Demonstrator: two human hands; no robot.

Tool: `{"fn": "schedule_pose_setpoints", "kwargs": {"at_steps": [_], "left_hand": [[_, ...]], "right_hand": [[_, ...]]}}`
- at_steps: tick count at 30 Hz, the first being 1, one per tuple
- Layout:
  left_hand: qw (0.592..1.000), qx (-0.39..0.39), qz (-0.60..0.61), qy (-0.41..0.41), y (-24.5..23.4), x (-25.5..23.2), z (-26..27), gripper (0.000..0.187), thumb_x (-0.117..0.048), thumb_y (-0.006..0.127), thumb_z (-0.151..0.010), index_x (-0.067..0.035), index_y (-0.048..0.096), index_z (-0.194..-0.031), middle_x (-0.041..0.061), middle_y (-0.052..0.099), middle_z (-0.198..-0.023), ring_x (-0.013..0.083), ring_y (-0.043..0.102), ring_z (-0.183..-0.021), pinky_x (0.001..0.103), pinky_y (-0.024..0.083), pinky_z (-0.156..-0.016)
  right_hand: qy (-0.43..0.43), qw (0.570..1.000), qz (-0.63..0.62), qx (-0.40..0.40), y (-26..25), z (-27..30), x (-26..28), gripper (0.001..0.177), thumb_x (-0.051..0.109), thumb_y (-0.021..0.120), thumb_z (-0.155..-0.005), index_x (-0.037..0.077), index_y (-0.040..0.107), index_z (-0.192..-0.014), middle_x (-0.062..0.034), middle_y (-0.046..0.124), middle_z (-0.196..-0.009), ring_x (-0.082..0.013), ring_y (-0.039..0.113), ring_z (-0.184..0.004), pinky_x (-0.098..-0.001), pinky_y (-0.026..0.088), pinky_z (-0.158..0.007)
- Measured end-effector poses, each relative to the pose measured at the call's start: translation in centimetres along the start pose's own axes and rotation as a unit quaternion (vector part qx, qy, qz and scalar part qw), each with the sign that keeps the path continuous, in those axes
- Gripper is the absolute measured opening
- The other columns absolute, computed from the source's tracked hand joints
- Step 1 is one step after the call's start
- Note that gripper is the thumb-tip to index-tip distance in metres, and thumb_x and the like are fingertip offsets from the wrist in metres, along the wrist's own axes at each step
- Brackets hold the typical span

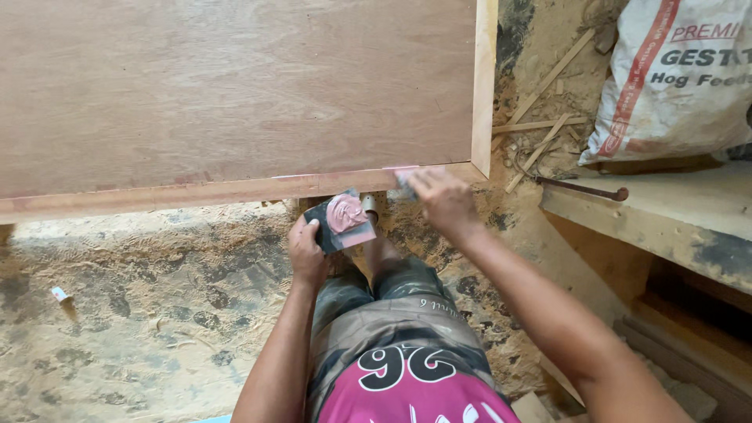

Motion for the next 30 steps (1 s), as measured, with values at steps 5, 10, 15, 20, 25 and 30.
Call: {"fn": "schedule_pose_setpoints", "kwargs": {"at_steps": [5,10,15,20,25,30], "left_hand": [[0.999,0.035,0.038,0.000,1.6,-2.3,-0.9,0.031,-0.010,0.042,-0.098,0.005,0.067,-0.107,0.010,0.071,-0.100,0.0173,0.064,-0.091,0.034,0.051,-0.089],[0.999,0.037,-0.020,0.015,1.9,-2.2,-1.0,0.034,-0.012,0.040,-0.101,0.006,0.068,-0.108,0.012,0.071,-0.103,0.0189,0.065,-0.093,0.033,0.052,-0.091],[0.997,0.014,-0.037,0.060,0.4,1.2,-1.5,0.029,-0.010,0.048,-0.097,0.004,0.067,-0.115,0.020,0.068,-0.118,0.0298,0.063,-0.106,0.039,0.050,-0.097],[0.893,-0.021,-0.368,0.259,-1.5,3.4,-0.9,0.033,-0.005,0.069,-0.084,0.005,0.061,-0.114,0.030,0.060,-0.129,0.0452,0.058,-0.116,0.048,0.047,-0.100],[0.927,-0.015,-0.317,0.202,-2.3,2.3,-1.1,0.020,0.001,0.060,-0.091,0.002,0.064,-0.111,0.024,0.064,-0.123,0.0399,0.060,-0.112,0.045,0.048,-0.099],[0.923,-0.009,-0.323,0.207,-2.0,1.8,-1.0,0.018,-0.002,0.056,-0.095,0.004,0.066,-0.109,0.023,0.065,-0.122,0.0384,0.059,-0.111,0.044,0.047,-0.097]], "right_hand": [[-0.031,0.998,0.052,-0.029,0.6,1.5,-1.5,0.034,0.002,0.066,-0.089,0.007,0.072,-0.122,-0.0118,0.074,-0.120,-0.0280,0.070,-0.112,-0.0362,0.064,-0.087],[0.046,0.998,-0.029,-0.031,1.6,2.5,-3.6,0.036,-0.001,0.065,-0.092,0.008,0.070,-0.126,-0.0117,0.073,-0.125,-0.0280,0.069,-0.118,-0.0330,0.063,-0.084],[0.011,0.999,-0.006,-0.032,0.5,2.2,-2.0,0.039,0.001,0.062,-0.091,0.011,0.070,-0.129,-0.0107,0.073,-0.125,-0.0289,0.068,-0.118,-0.0374,0.062,-0.090],[0.008,0.998,-0.059,-0.024,-0.2,-1.7,2.4,0.038,0.002,0.061,-0.091,0.008,0.069,-0.128,-0.0104,0.073,-0.120,-0.0259,0.068,-0.108,-0.0395,0.062,-0.088],[-0.067,0.997,-0.044,0.017,-0.3,-0.7,4.8,0.030,0.007,0.064,-0.087,0.011,0.072,-0.116,-0.0080,0.074,-0.111,-0.0249,0.070,-0.105,-0.0413,0.062,-0.091],[0.046,0.997,-0.054,0.003,0.2,-0.6,1.5,0.029,0.000,0.060,-0.096,0.005,0.071,-0.122,-0.0127,0.075,-0.113,-0.0262,0.072,-0.098,-0.0366,0.061,-0.080]]}}
Point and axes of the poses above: each hand's wrist, its own z-axis away from the middle knuckle, its own y-axis out of the palm, x = y × z, the point moved 4 cm from there along -z, towards the middle knuckle
